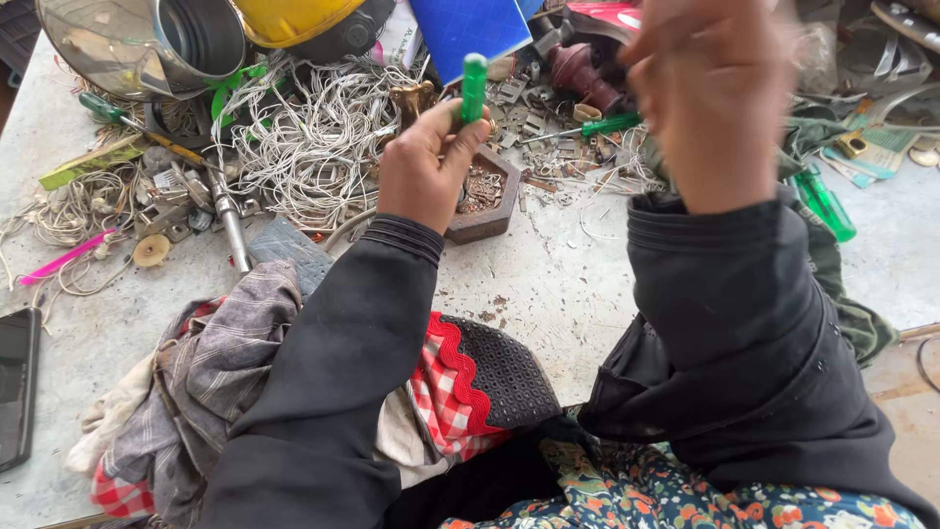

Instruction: The person uses a hammer and screwdriver to work on a small metal part, repeatedly striking and adjusting it on a cluttered workbench.

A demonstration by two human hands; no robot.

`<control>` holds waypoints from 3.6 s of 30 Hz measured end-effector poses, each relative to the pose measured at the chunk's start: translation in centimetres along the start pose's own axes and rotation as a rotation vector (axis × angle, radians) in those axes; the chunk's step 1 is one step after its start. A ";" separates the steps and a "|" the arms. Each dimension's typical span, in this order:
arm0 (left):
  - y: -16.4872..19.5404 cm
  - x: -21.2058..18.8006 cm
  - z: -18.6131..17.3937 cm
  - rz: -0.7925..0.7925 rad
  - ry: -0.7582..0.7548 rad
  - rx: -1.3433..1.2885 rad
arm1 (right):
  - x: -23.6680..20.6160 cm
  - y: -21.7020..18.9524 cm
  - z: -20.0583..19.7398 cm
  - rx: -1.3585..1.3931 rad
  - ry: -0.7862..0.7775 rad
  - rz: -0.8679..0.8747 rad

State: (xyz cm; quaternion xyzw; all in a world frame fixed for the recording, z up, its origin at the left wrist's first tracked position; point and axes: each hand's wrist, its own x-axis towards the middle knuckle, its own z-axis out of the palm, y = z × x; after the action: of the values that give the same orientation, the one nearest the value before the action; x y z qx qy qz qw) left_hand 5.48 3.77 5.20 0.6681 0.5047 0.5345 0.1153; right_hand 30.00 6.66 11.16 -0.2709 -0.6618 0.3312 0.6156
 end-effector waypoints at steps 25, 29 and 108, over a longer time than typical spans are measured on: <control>-3.8 -1.9 -4.4 -0.279 0.063 -0.583 | 0.7 11.3 2.2 -1.060 -0.444 0.153; -3.7 -2.0 -4.5 -0.282 0.110 -0.654 | 0.3 11.3 2.7 -1.105 -0.517 -0.018; -3.5 -2.4 -3.9 -0.111 -0.123 -0.377 | -2.3 8.5 9.5 0.311 -0.505 0.366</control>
State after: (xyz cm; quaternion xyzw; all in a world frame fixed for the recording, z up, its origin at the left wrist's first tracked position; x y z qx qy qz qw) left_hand 0.54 1.95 2.87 0.6372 0.4237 0.5706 0.2981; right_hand 20.32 9.29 2.93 -0.1975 -0.6753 0.5896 0.3966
